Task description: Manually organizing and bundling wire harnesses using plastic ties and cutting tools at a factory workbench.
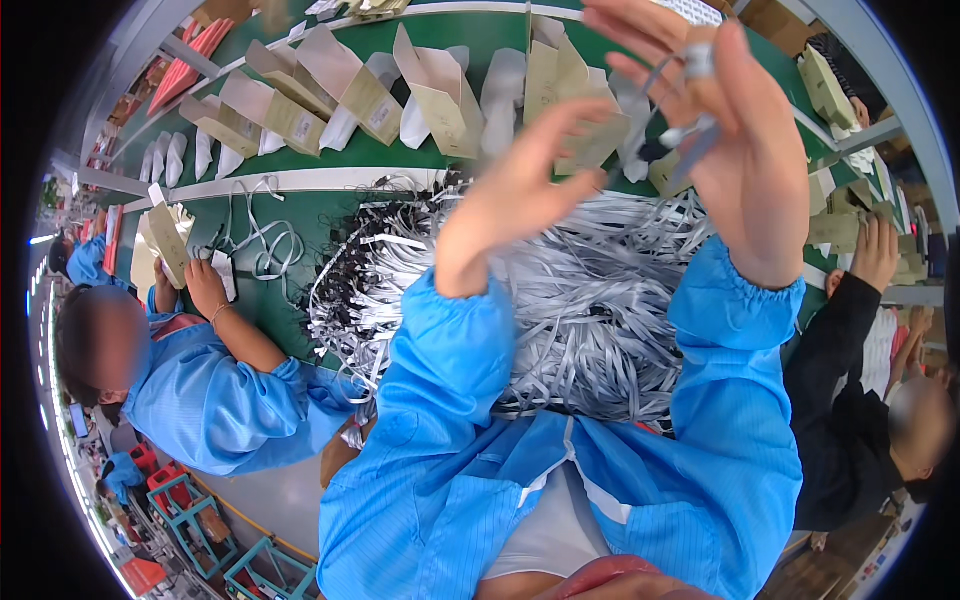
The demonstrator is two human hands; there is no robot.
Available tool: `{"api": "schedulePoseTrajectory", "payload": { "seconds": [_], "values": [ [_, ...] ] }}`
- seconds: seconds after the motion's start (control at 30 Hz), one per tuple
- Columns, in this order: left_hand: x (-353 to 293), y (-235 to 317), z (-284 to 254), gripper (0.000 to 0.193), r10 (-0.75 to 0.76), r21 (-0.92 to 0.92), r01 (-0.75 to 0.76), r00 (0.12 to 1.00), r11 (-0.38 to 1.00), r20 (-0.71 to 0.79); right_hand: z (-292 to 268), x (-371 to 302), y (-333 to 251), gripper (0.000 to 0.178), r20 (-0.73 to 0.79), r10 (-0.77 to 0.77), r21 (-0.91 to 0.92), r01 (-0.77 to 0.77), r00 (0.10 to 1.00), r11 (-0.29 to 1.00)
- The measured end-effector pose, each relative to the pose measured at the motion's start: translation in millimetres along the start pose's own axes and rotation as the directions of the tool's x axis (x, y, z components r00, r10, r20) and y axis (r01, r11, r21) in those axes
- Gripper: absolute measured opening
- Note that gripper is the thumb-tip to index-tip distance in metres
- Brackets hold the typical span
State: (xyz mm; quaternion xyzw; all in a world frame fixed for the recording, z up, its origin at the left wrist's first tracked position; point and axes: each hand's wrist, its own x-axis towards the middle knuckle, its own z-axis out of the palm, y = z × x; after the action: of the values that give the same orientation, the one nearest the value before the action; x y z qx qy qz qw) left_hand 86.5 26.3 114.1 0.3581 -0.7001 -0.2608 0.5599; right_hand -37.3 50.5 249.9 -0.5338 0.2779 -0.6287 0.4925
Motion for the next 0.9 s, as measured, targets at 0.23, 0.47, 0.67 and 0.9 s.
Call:
{"api": "schedulePoseTrajectory", "payload": {
  "seconds": [0.23,0.47,0.67,0.9],
  "values": [
    [14.8,21.1,-7.7,0.026,-0.114,-0.467,0.674,0.629,0.572,0.769,-50.9,14.7,26.6,0.04,0.14,-0.185,-0.476,0.23,0.973,0.849],
    [12.2,32.0,21.2,0.042,-0.381,-0.397,0.34,0.924,0.852,-0.027,-57.7,-9.3,76.4,0.039,0.172,0.115,-0.673,0.031,0.978,0.739],
    [16.8,18.9,16.5,0.042,-0.411,-0.435,0.406,0.907,0.803,0.089,-59.4,-4.2,91.0,0.038,0.003,-0.017,-0.207,0.018,1.0,0.978],
    [15.9,10.1,15.8,0.039,-0.434,-0.367,0.504,0.863,0.782,0.26,-143.0,77.7,76.3,0.025,0.601,0.064,0.648,-0.533,0.796,0.544]
  ]
}}
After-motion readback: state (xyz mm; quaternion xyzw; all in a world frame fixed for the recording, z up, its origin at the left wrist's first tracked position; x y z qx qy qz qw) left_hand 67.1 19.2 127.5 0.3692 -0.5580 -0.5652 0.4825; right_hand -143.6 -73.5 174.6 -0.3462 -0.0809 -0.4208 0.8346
